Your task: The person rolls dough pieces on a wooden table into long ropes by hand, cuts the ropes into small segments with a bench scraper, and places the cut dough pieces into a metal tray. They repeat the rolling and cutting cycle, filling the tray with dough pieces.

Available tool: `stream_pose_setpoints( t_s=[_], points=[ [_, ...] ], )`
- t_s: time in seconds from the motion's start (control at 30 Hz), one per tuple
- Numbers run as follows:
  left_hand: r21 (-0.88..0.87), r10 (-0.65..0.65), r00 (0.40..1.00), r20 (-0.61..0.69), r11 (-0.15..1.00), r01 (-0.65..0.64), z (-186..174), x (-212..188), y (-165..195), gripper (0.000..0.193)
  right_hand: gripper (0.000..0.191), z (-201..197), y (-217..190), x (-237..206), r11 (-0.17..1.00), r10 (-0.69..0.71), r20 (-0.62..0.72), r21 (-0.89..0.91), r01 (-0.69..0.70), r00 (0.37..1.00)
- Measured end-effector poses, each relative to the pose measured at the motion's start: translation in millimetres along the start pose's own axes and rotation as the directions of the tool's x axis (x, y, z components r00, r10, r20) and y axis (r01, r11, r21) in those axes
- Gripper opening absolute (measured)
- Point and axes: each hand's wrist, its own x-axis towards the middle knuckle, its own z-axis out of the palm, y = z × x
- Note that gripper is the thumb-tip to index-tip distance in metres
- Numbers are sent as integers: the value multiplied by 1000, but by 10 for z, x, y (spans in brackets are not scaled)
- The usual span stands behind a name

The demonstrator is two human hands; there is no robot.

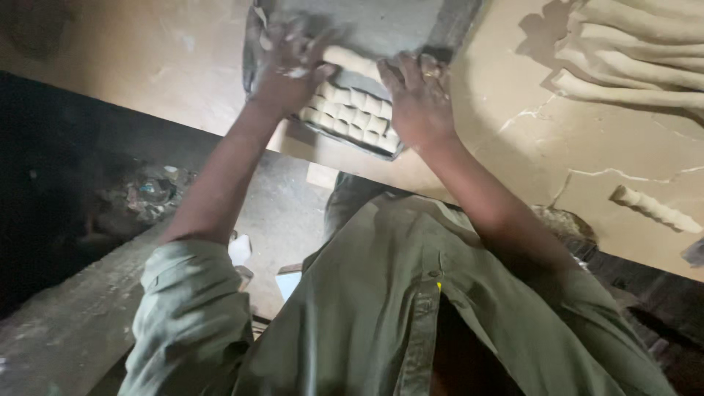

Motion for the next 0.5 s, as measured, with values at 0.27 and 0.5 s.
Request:
stream_pose_setpoints(
  t_s=[0.27,0.5],
  points=[
    [170,-267,956,124,955,245,8,32,-82,72,49,0,156,-11,991,128,176,8,-132,976],
    [167,-336,942,-6,928,332,26,199,412,71,55,49,665,-1127,907,225,-44,374,-193,973]
  ],
)
